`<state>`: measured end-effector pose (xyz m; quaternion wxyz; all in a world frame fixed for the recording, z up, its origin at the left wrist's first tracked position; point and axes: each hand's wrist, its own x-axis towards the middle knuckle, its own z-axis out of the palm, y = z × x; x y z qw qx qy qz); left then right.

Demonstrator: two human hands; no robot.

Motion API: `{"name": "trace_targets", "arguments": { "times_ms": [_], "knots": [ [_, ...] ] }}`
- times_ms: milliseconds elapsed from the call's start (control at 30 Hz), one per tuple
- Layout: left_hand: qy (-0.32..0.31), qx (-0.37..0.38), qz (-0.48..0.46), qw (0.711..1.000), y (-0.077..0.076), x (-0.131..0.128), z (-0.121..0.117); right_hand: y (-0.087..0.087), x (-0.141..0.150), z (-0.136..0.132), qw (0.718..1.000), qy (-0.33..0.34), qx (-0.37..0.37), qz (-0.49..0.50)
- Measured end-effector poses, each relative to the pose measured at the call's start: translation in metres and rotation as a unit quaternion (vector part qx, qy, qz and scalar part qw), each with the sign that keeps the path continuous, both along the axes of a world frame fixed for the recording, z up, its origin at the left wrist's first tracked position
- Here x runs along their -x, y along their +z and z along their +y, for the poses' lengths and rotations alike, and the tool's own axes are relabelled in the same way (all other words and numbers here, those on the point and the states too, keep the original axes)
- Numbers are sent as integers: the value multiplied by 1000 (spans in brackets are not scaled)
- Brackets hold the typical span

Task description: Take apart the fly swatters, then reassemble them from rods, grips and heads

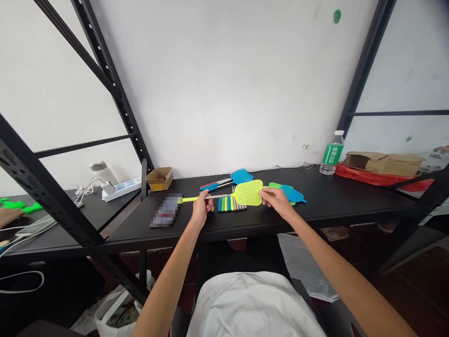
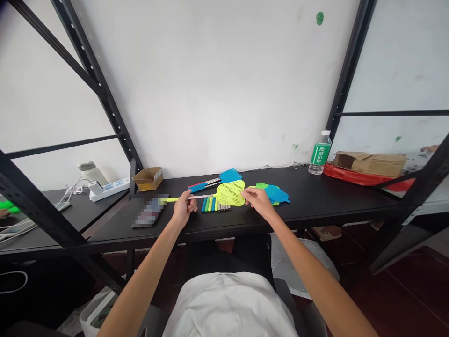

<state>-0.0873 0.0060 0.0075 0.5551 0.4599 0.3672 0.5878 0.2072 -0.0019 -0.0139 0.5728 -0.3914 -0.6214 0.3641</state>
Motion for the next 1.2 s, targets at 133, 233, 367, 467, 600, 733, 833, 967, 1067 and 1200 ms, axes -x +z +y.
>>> {"name": "trace_targets", "arguments": {
  "times_ms": [133,233,367,467,600,733,833,967,1067,1200],
  "knots": [
    [-1,-6,7,1000,-1,0,0,-1,-1,0,1000,24,8,13],
    [4,-11,16,1000,-2,-1,-1,2,-1,-4,1000,23,-1,14],
    [7,-5,19,1000,-1,-2,0,5,-1,-5,1000,19,-2,18],
    [8,-1,21,1000,0,-2,0,5,-2,-3,999,21,15,42],
    [5,6,15,1000,1,-1,0,5,-2,-2,998,33,19,49],
    [0,5,3,1000,1,0,1,3,-2,-2,998,35,11,46],
    [3,2,4,1000,1,-1,1,1,-3,-1,999,36,6,38],
    [1,2,7,1000,3,-2,-2,1,-3,-1,999,28,7,36],
    [1,1,6,1000,4,-2,-4,3,-2,-2,999,15,-8,35],
    [3,0,2,1000,2,-1,-3,2,-3,-1,1000,-3,-13,27]
  ]
}}
